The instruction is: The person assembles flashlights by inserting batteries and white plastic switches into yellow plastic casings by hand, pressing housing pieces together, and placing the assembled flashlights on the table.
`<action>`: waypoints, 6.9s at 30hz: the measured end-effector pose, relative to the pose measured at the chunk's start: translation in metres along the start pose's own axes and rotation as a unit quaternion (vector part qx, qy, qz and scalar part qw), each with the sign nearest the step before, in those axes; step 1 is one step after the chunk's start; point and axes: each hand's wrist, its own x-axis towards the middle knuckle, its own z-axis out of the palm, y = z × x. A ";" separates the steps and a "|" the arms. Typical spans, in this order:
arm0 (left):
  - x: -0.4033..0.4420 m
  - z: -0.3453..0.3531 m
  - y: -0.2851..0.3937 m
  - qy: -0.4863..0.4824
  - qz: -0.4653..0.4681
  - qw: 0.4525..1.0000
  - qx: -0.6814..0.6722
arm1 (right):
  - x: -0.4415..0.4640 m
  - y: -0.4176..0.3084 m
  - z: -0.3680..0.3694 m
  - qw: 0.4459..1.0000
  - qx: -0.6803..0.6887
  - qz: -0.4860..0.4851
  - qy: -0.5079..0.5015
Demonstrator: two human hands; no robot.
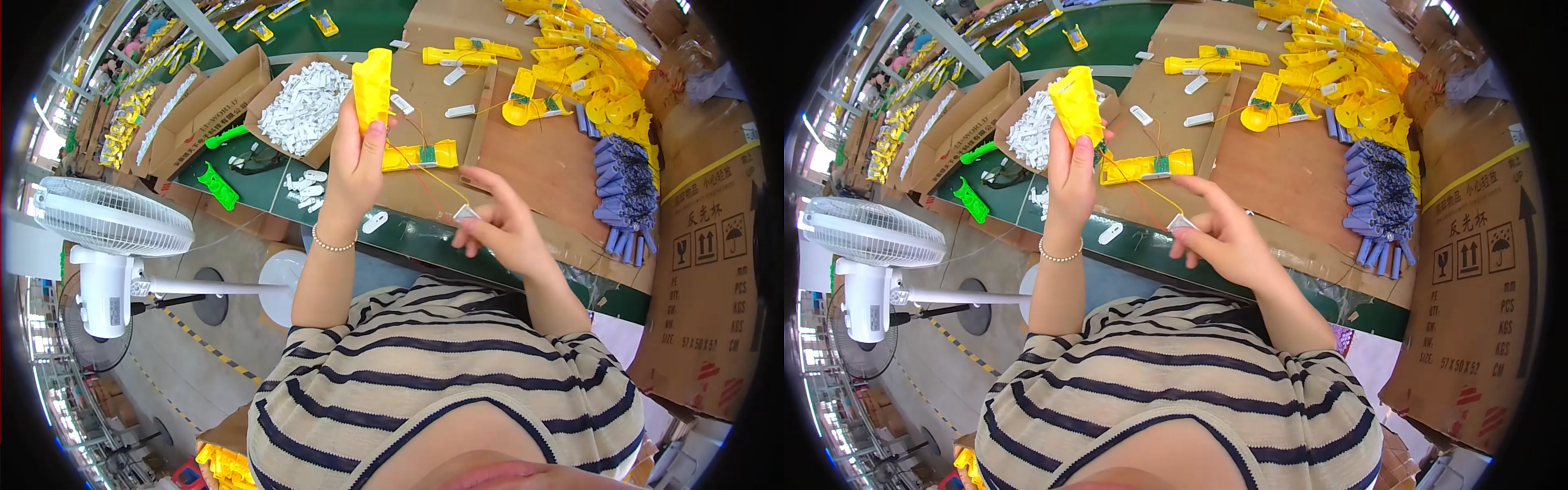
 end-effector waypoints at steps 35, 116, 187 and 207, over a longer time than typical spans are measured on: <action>-0.053 0.048 -0.017 -0.051 -0.306 0.908 -0.281 | 0.020 0.016 -0.034 0.888 0.371 -0.267 0.054; -0.077 0.079 -0.027 -0.061 -0.209 0.968 -0.122 | 0.013 0.044 -0.005 0.834 -0.449 -0.285 0.149; -0.074 0.038 -0.031 -0.049 -0.146 0.988 -0.007 | 0.076 0.014 0.003 0.994 -0.073 0.038 0.073; -0.114 -0.061 -0.036 0.102 -0.263 0.913 -0.295 | 0.218 -0.005 0.060 0.943 -0.248 -0.003 -0.224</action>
